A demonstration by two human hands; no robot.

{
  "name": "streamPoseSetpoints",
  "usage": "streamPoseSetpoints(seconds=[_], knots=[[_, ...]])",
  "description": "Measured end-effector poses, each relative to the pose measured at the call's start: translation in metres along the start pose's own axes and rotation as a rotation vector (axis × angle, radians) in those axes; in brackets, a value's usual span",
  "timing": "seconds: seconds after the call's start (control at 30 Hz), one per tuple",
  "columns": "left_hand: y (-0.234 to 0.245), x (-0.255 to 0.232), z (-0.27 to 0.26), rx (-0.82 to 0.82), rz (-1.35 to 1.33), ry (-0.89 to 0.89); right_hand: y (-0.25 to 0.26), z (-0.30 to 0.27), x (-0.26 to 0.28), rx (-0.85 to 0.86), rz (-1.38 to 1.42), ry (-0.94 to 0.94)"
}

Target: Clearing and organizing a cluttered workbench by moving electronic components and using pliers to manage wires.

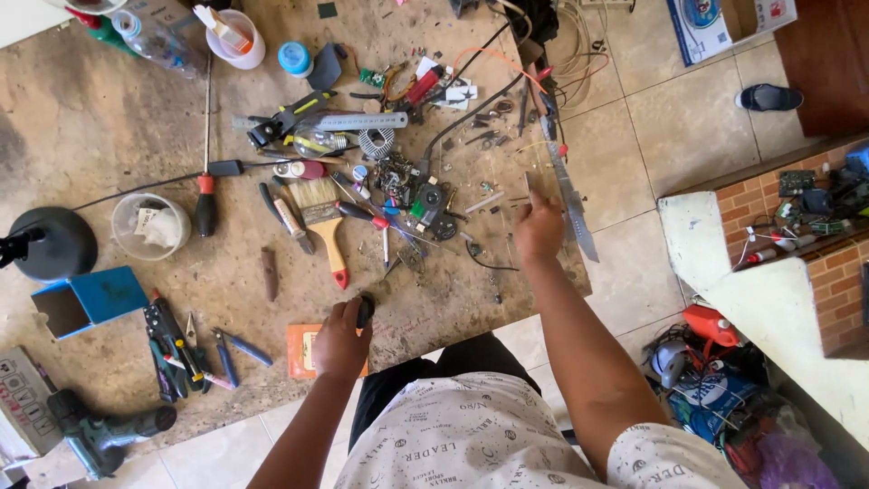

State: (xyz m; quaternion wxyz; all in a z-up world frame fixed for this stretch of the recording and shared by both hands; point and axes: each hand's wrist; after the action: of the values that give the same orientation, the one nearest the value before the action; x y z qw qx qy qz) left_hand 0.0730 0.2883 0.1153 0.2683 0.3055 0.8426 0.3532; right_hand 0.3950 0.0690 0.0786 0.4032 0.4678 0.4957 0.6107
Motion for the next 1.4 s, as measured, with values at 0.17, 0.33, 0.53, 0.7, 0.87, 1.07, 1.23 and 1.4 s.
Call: streamPoseSetpoints(seconds=[0.17,0.33,0.53,0.7,0.87,1.07,1.23,1.4], knots=[[0.011,0.028,0.004,-0.079,-0.07,0.116,0.048,-0.048,0.097,0.22,0.277,0.122],[0.03,0.035,-0.005,-0.116,-0.092,0.169,-0.022,-0.09,0.131,0.229,0.362,0.218],[0.04,0.046,-0.015,-0.139,-0.102,0.191,-0.043,-0.118,0.164,0.343,0.392,0.375],[0.036,0.064,-0.014,-0.163,-0.111,0.167,0.037,-0.091,0.128,0.315,0.445,0.33],[0.022,0.085,-0.01,-0.229,-0.138,0.19,0.051,-0.07,-0.029,0.02,0.09,0.039],[0.03,0.077,-0.009,-0.187,-0.163,0.207,0.062,-0.085,0.039,0.18,0.2,0.059],[0.025,0.078,-0.008,-0.189,-0.12,0.202,0.043,-0.103,0.14,0.361,0.348,0.197],[0.032,0.068,-0.013,-0.181,-0.126,0.173,0.058,-0.107,0.113,0.447,0.488,0.176]])
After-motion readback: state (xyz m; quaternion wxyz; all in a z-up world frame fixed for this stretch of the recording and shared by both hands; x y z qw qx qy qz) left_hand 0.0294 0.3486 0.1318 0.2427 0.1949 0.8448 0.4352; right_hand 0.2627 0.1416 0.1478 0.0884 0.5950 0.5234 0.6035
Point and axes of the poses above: each hand's wrist, its own z-axis towards the middle knuckle, its own y-axis out of the back of the hand, x = y × z, and after that the axes turned 6 degrees about x, right-handed
